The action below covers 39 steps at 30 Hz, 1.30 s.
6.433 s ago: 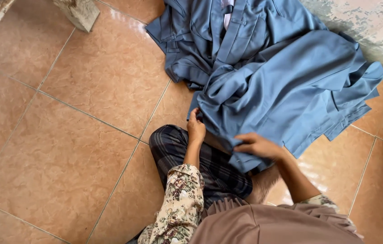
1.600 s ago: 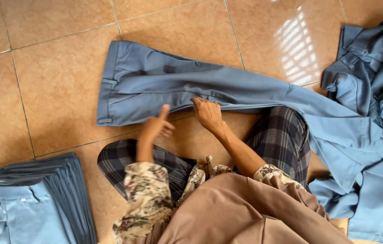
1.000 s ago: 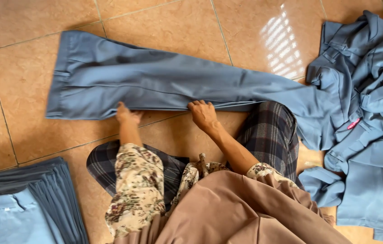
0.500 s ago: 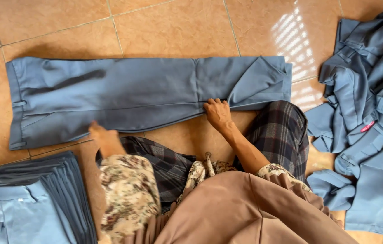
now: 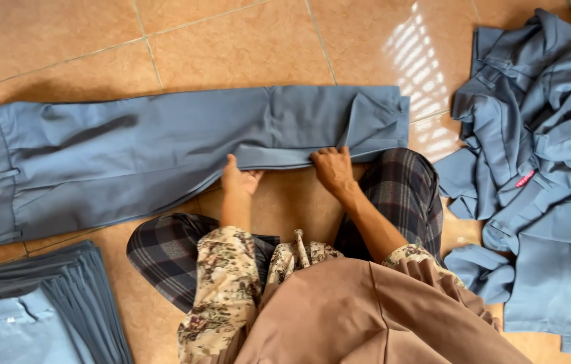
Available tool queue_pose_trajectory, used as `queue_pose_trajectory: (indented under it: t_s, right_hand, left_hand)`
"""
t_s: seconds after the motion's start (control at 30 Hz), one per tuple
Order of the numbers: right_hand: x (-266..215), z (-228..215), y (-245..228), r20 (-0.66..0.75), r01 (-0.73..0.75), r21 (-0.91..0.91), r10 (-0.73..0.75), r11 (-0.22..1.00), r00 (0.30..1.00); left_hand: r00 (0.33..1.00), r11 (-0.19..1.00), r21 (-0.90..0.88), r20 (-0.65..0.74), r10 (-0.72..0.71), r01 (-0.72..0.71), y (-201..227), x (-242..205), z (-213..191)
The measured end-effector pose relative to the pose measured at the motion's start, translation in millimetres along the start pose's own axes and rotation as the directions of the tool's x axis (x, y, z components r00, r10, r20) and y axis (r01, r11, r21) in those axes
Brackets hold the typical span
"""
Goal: Folding blue trousers into neat rectangles and stacking them on the floor.
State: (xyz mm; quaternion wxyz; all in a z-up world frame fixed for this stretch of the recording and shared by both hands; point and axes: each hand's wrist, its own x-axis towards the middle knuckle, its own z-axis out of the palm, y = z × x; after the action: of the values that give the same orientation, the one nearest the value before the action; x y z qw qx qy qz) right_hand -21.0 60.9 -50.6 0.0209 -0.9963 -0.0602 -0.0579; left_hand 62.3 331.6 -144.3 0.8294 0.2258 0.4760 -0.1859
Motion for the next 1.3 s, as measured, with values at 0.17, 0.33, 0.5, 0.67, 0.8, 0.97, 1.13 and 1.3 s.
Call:
queue_pose_trajectory:
  t_s: [0.17, 0.33, 0.5, 0.67, 0.8, 0.97, 1.13, 1.3]
  right_hand:
    - [3, 19, 88, -0.067, -0.096, -0.179, 0.086, 0.979, 0.994]
    - [47, -54, 114, -0.253, -0.088, -0.175, 0.042, 0.981, 0.967]
    - [60, -109, 82, -0.602, -0.007, -0.117, -0.065, 0.993, 0.796]
    - [6, -51, 82, -0.079, -0.120, -0.089, 0.113, 0.989, 0.990]
    - [7, -12, 107, 0.123, -0.336, 0.030, 0.330, 0.941, 0.936]
    - [12, 15, 138, 0.195, -0.583, 0.516, 0.576, 0.628, 0.794]
    - [14, 42, 143, 0.282, -0.633, 0.507, 0.581, 0.586, 0.763]
    - [19, 18, 128, 0.395, -0.701, 0.511, 0.589, 0.497, 0.705]
  left_hand:
    - [0.985, 0.992, -0.033, 0.119, 0.126, -0.123, 81, -32, 30]
    - [0.951, 0.969, -0.015, 0.189, 0.245, -0.247, 158, -55, 61]
    - [0.907, 0.925, -0.124, 0.189, 0.377, -0.359, 171, -75, 25]
    - [0.958, 0.633, 0.774, -0.163, 0.238, -0.026, 125, -84, -50]
    - [0.962, 0.062, 0.997, 0.018, 0.271, -0.036, 89, -72, -54]
    - [0.451, -0.726, 0.592, 0.785, 0.424, -0.349, 55, -92, -36]
    - [0.367, -0.879, 0.424, 0.870, 0.329, -0.218, 59, -63, -49]
    - [0.272, -0.888, 0.416, 0.893, 0.358, -0.195, 58, -46, -57]
